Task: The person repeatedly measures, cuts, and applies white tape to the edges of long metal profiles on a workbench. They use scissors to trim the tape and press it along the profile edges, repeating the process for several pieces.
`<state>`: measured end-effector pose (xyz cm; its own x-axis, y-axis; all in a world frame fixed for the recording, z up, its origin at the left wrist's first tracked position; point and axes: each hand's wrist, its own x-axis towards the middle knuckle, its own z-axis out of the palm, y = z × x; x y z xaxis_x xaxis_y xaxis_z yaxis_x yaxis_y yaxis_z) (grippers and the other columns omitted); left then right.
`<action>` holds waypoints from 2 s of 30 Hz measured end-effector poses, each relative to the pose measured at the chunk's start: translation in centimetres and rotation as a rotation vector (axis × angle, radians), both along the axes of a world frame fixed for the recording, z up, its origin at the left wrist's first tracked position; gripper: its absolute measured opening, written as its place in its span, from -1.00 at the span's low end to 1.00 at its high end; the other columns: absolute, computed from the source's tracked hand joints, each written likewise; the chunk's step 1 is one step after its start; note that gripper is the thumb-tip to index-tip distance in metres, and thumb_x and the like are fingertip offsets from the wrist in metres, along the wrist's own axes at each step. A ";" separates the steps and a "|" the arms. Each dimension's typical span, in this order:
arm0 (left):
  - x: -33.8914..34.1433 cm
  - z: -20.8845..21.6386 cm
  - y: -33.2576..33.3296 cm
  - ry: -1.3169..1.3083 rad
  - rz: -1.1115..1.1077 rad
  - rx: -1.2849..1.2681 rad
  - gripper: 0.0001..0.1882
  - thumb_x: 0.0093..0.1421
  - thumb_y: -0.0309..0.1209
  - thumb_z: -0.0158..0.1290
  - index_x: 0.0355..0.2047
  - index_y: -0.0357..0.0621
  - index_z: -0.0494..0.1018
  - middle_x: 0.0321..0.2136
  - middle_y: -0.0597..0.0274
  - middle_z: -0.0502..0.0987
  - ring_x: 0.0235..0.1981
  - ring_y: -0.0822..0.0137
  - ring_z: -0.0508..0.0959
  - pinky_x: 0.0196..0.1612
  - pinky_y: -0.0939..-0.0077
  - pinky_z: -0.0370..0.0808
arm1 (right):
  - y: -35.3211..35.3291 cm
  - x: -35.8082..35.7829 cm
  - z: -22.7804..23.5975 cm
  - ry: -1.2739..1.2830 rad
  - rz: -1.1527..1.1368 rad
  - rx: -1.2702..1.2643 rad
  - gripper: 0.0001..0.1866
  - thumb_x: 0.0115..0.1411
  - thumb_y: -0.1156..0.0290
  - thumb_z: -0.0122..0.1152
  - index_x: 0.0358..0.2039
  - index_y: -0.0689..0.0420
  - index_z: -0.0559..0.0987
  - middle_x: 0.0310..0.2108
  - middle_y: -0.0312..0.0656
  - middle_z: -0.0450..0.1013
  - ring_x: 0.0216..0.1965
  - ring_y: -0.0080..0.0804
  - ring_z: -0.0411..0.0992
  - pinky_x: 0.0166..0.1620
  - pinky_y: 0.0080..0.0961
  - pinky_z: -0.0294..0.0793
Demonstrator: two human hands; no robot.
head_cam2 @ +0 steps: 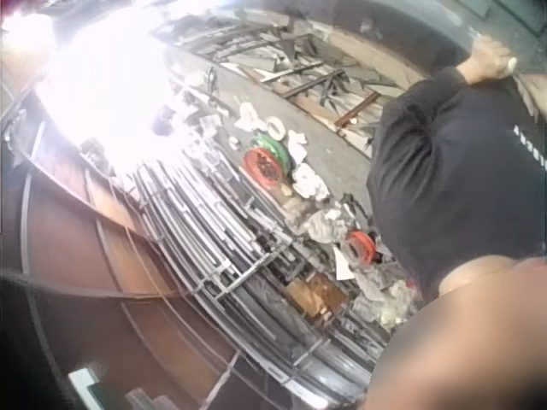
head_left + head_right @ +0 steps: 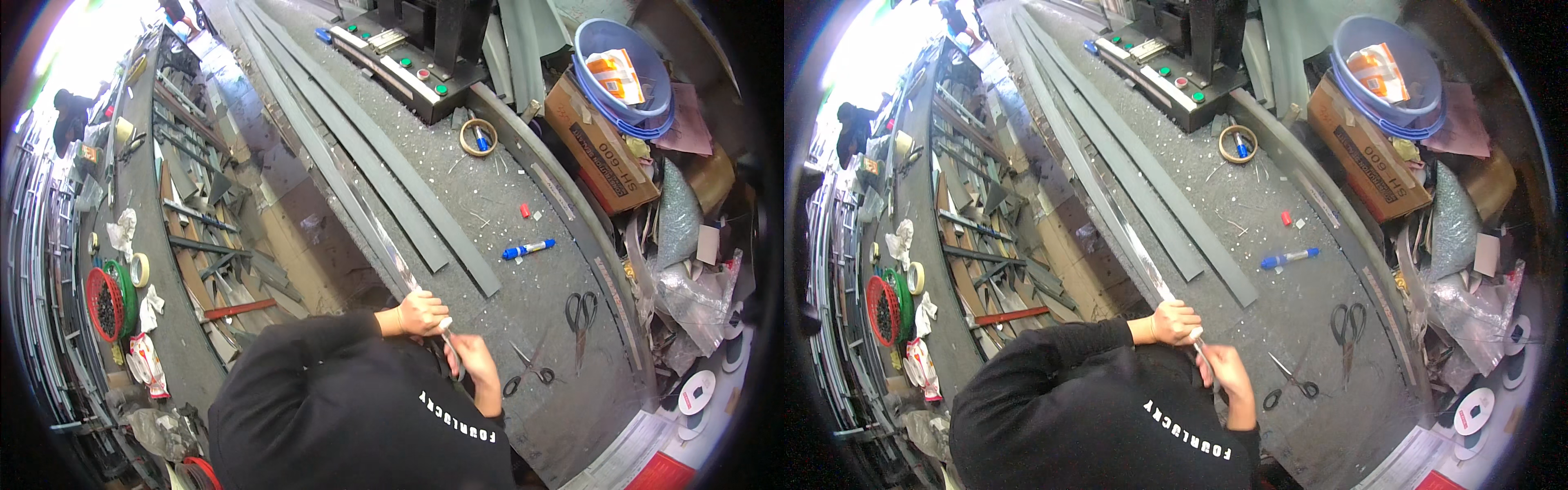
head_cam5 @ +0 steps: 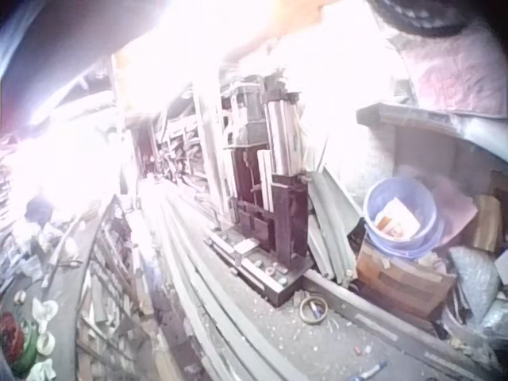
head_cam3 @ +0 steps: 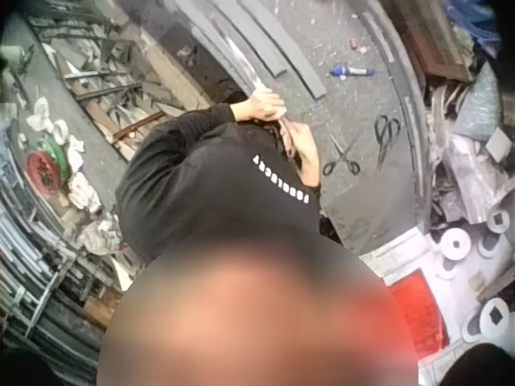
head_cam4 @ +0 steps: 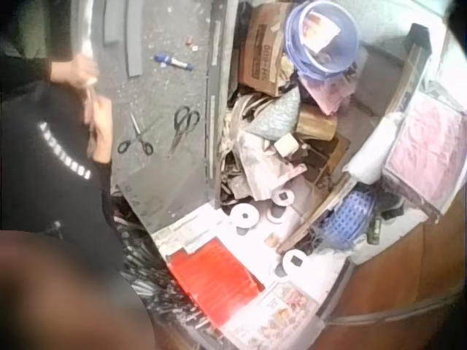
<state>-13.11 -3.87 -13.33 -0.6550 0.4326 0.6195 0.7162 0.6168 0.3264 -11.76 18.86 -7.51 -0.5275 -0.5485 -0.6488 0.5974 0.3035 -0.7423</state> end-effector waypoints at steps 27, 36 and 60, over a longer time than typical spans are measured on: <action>0.2 0.0 0.2 0.020 0.009 -0.008 -0.78 0.05 -0.27 0.09 -0.68 0.07 0.35 -0.63 0.46 0.36 -0.60 0.43 0.39 -0.54 0.48 0.24 | -0.8 -0.2 -0.6 -0.072 -0.017 -0.031 -0.59 0.35 0.21 0.03 -0.52 0.25 0.54 -0.76 -0.30 0.38 -0.81 -0.62 0.26 -0.72 -0.66 0.16; 0.5 -0.3 0.5 0.015 0.022 -0.036 -0.80 0.05 -0.27 0.10 -0.66 0.07 0.39 -0.63 0.45 0.36 -0.58 0.43 0.41 -0.51 0.49 0.27 | -0.7 -0.4 0.0 -0.083 0.021 0.026 -0.61 0.38 0.26 -0.04 -0.49 0.27 0.52 -0.74 -0.24 0.39 -0.80 -0.56 0.31 -0.73 -0.62 0.24; 0.3 -0.7 0.4 0.024 0.015 -0.014 -0.80 0.08 -0.26 0.10 -0.64 0.05 0.41 -0.59 0.47 0.41 -0.58 0.44 0.42 -0.50 0.47 0.26 | -0.9 0.4 -0.5 -0.105 -0.017 0.263 -0.59 0.37 0.21 0.01 -0.53 0.24 0.50 -0.79 -0.33 0.32 -0.84 -0.63 0.18 -0.75 -0.65 0.10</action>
